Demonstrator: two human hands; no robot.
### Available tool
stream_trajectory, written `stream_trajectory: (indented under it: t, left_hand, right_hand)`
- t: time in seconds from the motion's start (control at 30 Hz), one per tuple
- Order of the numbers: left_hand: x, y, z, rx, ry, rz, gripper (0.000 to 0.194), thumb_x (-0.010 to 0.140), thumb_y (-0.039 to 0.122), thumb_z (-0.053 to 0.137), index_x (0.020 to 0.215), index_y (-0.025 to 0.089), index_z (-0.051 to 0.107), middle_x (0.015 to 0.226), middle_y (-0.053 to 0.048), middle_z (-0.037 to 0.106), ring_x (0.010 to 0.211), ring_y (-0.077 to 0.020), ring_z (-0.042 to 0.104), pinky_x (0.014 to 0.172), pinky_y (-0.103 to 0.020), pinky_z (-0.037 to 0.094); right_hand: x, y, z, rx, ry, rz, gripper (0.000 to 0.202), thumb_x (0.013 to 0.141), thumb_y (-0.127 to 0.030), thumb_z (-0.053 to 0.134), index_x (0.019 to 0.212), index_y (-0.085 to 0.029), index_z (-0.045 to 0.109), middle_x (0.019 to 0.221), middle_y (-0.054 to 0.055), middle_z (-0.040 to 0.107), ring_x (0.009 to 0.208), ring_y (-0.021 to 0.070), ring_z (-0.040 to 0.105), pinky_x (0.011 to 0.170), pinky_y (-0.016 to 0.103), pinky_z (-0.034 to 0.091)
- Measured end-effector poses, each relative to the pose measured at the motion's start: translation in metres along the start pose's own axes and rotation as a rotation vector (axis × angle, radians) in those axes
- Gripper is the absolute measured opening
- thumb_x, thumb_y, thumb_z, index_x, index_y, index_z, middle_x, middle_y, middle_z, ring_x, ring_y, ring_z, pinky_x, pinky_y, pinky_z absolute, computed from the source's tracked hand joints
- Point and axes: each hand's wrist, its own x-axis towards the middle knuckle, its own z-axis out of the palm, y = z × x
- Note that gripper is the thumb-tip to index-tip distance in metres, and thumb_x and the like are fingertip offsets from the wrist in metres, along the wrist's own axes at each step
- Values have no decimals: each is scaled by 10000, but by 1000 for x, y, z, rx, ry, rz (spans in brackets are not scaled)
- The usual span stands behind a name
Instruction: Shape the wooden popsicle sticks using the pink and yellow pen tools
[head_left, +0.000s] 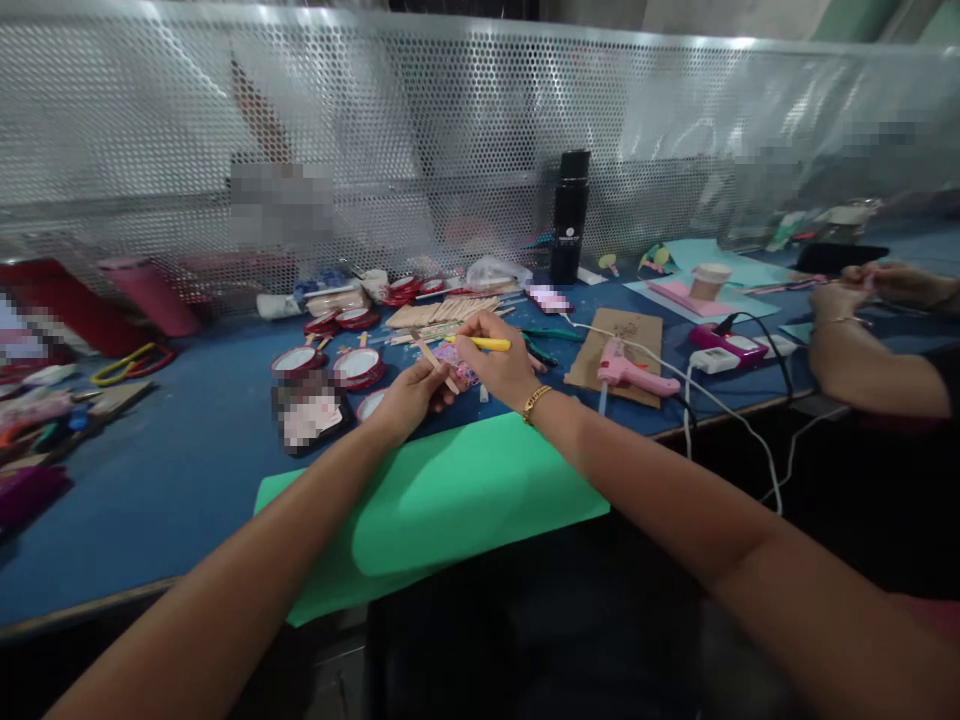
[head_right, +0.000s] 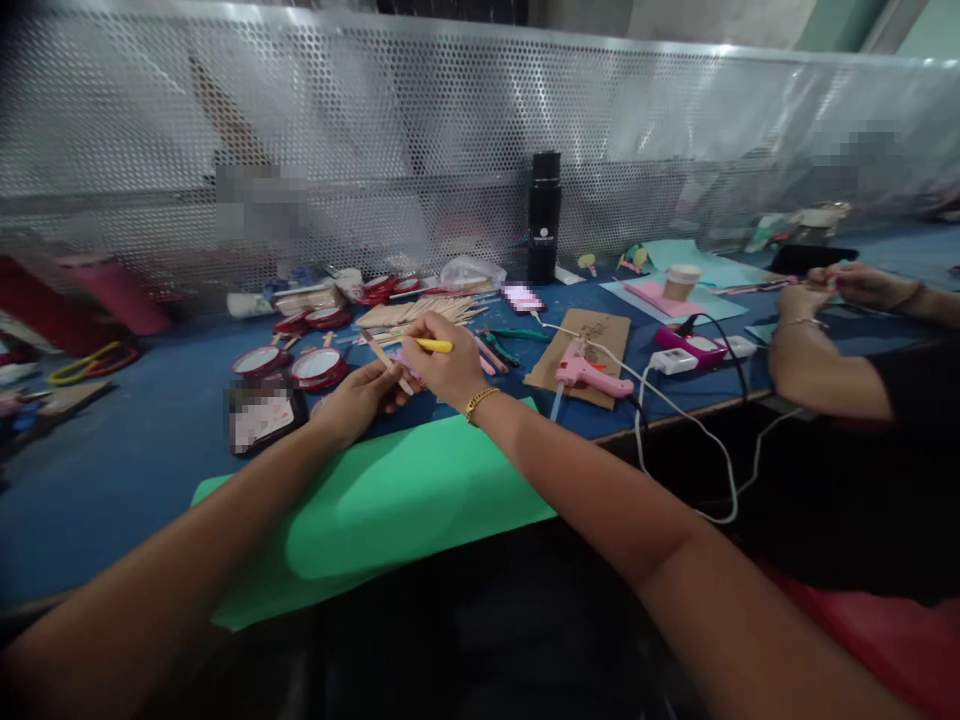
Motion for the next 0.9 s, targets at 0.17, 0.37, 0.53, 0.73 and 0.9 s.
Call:
stream_trajectory:
  t: [0.17,0.37,0.53,0.73,0.9]
  left_hand:
    - [0,1,5,44,-8,27,294,843,421,631,697,169,597,533,25,570,448,-91,469,457,-209,360]
    - [1,1,7,79,-11,46,302,823,464,647,730,183,591,558,36,582,473,-94,496,480,-211,395]
    - [2,0,6,105,-55,44,311,810,460,666,689,179,611,570,20,608,491,-102,527,505,-223,435]
    - [5,-6,3,111,-96,35,303,849,441,651,736,160,634,599,14,622,534,-108,574,541,-232,473]
    - [10,-11,-1,109,-118,3,267,940,385,568,932,129,645,798,-5,665,617,-107,608,595,-269,527]
  right_hand:
    - [-7,2,5,-60,-4,-37,70,802,-241,561,786,-230,494,682,-39,587,612,136,567,631,270,445]
    - [-7,2,5,-107,-7,-89,108,780,-240,601,754,-226,497,673,-36,579,635,148,555,653,280,426]
    - [-7,3,4,-109,-5,-108,113,812,-275,590,748,-226,509,636,-43,565,613,146,548,654,282,419]
    - [-8,3,4,-127,31,-85,156,799,-258,564,675,-225,475,604,-49,528,596,137,513,640,275,401]
    - [-8,7,3,-136,43,-43,150,808,-259,536,688,-229,450,599,-53,517,607,138,512,628,265,406]
